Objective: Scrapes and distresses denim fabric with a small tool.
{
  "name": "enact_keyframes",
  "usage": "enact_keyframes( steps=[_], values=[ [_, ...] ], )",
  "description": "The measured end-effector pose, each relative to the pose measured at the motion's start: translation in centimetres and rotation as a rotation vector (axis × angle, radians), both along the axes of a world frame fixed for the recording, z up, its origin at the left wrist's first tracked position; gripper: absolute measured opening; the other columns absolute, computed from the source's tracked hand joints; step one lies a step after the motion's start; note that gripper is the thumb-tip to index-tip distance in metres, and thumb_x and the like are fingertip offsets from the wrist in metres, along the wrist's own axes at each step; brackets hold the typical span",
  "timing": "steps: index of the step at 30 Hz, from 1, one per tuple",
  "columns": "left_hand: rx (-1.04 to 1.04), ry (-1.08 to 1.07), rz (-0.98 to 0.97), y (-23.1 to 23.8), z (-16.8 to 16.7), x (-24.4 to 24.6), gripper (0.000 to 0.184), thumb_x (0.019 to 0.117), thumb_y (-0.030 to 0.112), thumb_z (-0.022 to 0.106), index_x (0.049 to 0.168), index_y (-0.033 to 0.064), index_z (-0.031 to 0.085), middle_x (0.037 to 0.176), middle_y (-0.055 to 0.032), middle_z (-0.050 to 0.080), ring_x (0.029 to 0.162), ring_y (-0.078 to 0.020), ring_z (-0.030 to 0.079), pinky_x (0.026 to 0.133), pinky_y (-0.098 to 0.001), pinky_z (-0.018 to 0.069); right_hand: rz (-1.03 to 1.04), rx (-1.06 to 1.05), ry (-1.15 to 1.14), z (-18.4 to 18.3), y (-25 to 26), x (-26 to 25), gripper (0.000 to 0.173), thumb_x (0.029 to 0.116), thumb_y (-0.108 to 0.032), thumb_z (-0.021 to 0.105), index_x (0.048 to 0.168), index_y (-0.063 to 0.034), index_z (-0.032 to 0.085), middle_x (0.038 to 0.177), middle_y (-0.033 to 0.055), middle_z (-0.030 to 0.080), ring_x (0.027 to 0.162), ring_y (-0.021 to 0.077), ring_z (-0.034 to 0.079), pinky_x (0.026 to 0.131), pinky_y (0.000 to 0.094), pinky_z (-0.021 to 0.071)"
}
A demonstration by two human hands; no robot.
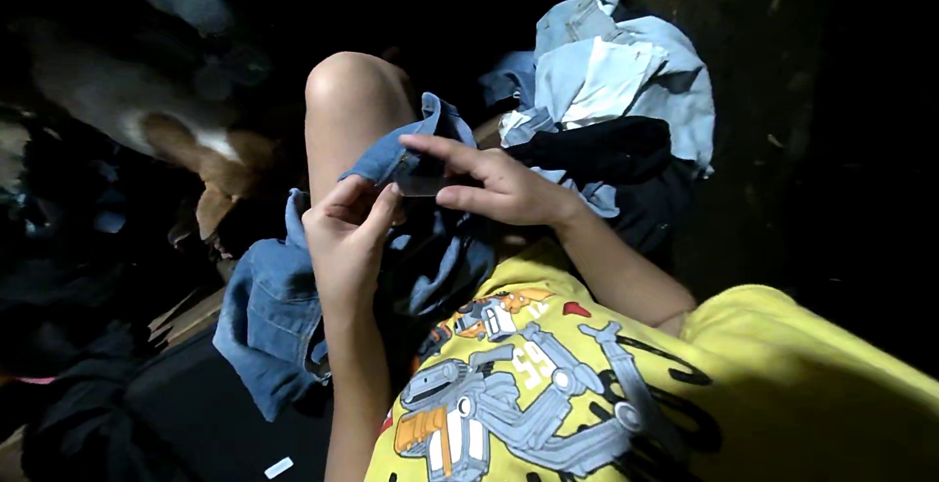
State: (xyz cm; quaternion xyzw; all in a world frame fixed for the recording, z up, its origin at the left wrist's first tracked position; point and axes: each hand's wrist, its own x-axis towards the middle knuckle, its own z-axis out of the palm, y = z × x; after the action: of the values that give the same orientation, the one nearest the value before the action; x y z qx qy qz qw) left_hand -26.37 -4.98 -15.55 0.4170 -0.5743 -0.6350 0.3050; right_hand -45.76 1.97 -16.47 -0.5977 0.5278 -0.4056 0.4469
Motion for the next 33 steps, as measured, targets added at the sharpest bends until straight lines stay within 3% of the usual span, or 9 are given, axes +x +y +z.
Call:
enact_keyframes(
  steps=[3,8,13,16,19,22,25,28,33],
  values=[
    [-0.023,-0.010,0.005,-0.1,-0.2,0.3,0.012,0.0927,0.000,0.066,0.092,0.0122,0.066,0.076,0.0150,0.067,0.065,0.0051,0.063,0.063,-0.0142,0.0556,0.023,-0.047,-0.044,-1.0,-0.3,0.6,0.042,0.1037,-0.014,0.051,0.143,0.0015,0.057,0.136,0.0127,0.065,0.120,0.0134,0.064,0.102,0.0311,0.0511],
    [-0.035,-0.058,-0.004,0.0,-0.2,0.3,0.011,0.0916,0.000,0.066,0.088,0.0103,0.064,0.073,0.0134,0.066,0.064,0.0040,0.063,0.062,-0.0154,0.0561,-0.205,-0.247,0.229,-2.0,0.0,1.6,0.030,0.0985,-0.013,0.063,0.126,-0.0078,0.074,0.080,0.0083,0.064,0.067,0.0141,0.058,0.061,0.0290,0.0493],
    [0.097,-0.006,0.070,0.2,0.5,0.6,0.026,0.0859,-0.008,0.060,0.078,0.0161,0.065,0.066,0.0134,0.066,0.056,0.0036,0.060,0.055,-0.0139,0.0526,-0.554,-0.184,0.559,-4.5,-0.9,-1.9,0.029,0.1003,-0.018,0.061,0.125,-0.0089,0.074,0.092,0.0170,0.070,0.075,0.0278,0.068,0.066,0.0437,0.0558],
    [0.120,0.018,0.096,-0.2,0.4,0.6,0.024,0.0879,-0.007,0.060,0.080,0.0153,0.066,0.067,0.0128,0.066,0.056,0.0034,0.060,0.056,-0.0139,0.0526,-0.658,-0.096,0.302,-4.0,-1.6,-6.4,0.036,0.1058,-0.014,0.051,0.138,-0.0011,0.062,0.134,0.0131,0.067,0.115,0.0144,0.066,0.099,0.0320,0.0517],
    [0.136,0.010,0.093,-0.2,0.5,0.0,0.019,0.0948,-0.001,0.062,0.086,0.0152,0.066,0.071,0.0125,0.067,0.058,0.0027,0.060,0.058,-0.0149,0.0538,-0.562,-0.056,-0.098,-1.5,-1.3,-4.7,0.044,0.1032,-0.013,0.051,0.144,0.0036,0.049,0.093,-0.0060,0.060,0.067,-0.0051,0.049,0.059,0.0137,0.0418],
    [0.169,0.019,0.131,-0.2,0.9,-0.6,0.020,0.0960,-0.002,0.060,0.090,0.0154,0.066,0.075,0.0126,0.069,0.061,0.0032,0.063,0.059,-0.0149,0.0559,-0.391,-0.066,-0.178,-0.8,-1.7,-2.3,0.066,0.0892,-0.015,0.073,0.144,0.0090,0.045,0.078,-0.0078,0.051,0.061,-0.0056,0.040,0.057,0.0119,0.0363],
    [0.159,0.050,0.152,-0.1,0.7,-0.4,0.020,0.0965,-0.002,0.058,0.091,0.0161,0.066,0.076,0.0128,0.070,0.062,0.0031,0.064,0.059,-0.0148,0.0563,-0.342,0.006,-0.408,0.4,-2.3,-0.2,0.035,0.0967,0.000,0.053,0.131,0.0046,0.061,0.095,-0.0030,0.065,0.064,-0.0050,0.048,0.056,0.0129,0.0413],
    [0.146,0.108,0.193,-0.1,0.3,-0.3,0.022,0.1000,0.000,0.053,0.096,0.0167,0.066,0.082,0.0121,0.071,0.062,0.0024,0.065,0.057,-0.0145,0.0564,-0.243,0.146,-0.761,0.9,-3.1,-0.4,0.039,0.1107,-0.027,0.030,0.142,-0.0098,0.048,0.074,-0.0075,0.059,0.056,0.0051,0.058,0.049,0.0229,0.0539],
    [0.071,0.147,0.291,0.4,-0.1,-0.9,0.018,0.1001,0.001,0.054,0.101,0.0162,0.064,0.082,0.0130,0.070,0.065,0.0014,0.066,0.058,-0.0157,0.0571,-0.267,-0.006,-0.088,0.8,-3.7,0.7,0.032,0.1014,-0.012,0.058,0.129,0.0025,0.064,0.095,0.0029,0.069,0.074,-0.0013,0.057,0.069,0.0165,0.0491]
  ],
)
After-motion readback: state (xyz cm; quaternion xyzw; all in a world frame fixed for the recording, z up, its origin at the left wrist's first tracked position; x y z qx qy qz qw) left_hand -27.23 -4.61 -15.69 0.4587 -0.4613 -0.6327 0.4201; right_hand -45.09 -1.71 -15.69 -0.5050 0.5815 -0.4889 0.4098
